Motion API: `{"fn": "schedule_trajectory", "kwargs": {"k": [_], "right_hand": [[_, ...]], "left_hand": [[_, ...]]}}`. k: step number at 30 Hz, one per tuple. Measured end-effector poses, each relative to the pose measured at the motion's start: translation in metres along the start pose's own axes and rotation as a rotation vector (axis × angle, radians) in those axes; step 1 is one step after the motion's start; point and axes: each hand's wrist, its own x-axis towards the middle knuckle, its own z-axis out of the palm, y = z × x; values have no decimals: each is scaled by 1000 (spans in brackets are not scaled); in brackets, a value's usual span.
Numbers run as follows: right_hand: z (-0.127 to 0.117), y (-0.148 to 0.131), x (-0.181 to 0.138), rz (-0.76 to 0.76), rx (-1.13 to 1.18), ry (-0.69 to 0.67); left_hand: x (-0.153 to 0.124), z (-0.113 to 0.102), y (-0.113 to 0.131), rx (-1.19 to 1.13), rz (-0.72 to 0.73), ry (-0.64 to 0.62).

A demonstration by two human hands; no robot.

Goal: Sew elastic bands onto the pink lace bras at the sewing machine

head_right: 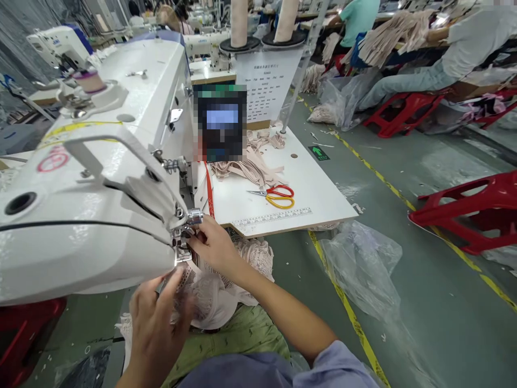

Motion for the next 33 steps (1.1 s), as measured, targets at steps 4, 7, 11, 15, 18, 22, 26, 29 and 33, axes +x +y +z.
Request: {"fn": "schedule_trajectory", "kwargs": {"k": [4,7,11,15,18,22,26,29,33], "right_hand": [[3,5,-12,55,162,137],[5,7,-24,71,232,184],[6,7,-42,101,266,144],[9,9,-55,75,270,109],[11,11,-62,46,261,91],[12,13,-68,45,244,75],[10,16,-72,48,223,43],[8,18,-77,55,183,6],[4,24,-85,50,87,-75]], "left_hand": [[-4,4,-21,-288,-309,-15],[0,10,-31,-605,-496,-153],[6,13,-35,-748,-562,-291],[9,9,-32,-608,-558,-282],[11,3,-28,-515,-558,-294],[15,-5,-23,-437,-565,-301],[17,-10,-20,-481,-592,-283],[17,-12,-21,-551,-624,-296],[19,-14,-19,-672,-695,-325]]}}
